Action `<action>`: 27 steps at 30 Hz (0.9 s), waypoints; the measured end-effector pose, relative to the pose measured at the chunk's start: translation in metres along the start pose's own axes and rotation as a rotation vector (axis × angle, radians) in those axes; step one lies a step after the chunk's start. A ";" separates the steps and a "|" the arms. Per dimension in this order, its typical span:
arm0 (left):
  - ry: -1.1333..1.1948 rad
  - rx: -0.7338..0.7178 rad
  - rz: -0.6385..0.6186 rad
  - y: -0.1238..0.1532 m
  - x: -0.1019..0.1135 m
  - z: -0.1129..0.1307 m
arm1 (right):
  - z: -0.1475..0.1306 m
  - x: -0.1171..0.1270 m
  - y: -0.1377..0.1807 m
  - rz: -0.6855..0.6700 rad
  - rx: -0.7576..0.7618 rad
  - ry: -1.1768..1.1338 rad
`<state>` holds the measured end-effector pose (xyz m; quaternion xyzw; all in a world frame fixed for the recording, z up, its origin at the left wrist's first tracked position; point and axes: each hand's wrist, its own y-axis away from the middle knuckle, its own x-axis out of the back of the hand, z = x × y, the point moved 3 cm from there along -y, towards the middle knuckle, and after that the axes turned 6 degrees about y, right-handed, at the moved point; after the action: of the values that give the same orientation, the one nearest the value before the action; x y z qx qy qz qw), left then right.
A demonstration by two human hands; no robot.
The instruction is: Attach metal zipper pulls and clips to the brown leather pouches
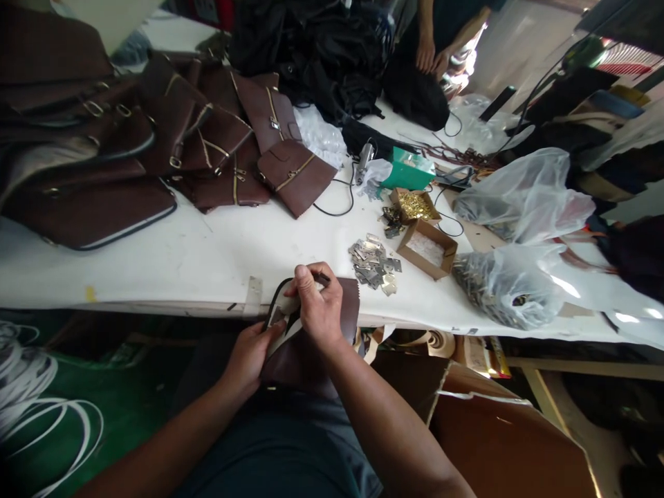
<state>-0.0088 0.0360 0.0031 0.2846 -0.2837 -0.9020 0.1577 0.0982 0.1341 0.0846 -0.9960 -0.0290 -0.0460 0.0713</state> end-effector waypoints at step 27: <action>-0.243 -0.079 0.078 0.005 -0.007 -0.003 | -0.003 -0.015 0.001 -0.098 0.011 -0.037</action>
<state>-0.0008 0.0342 0.0068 0.1557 -0.2759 -0.9334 0.1685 0.0827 0.1315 0.0859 -0.9936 -0.0792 -0.0308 0.0739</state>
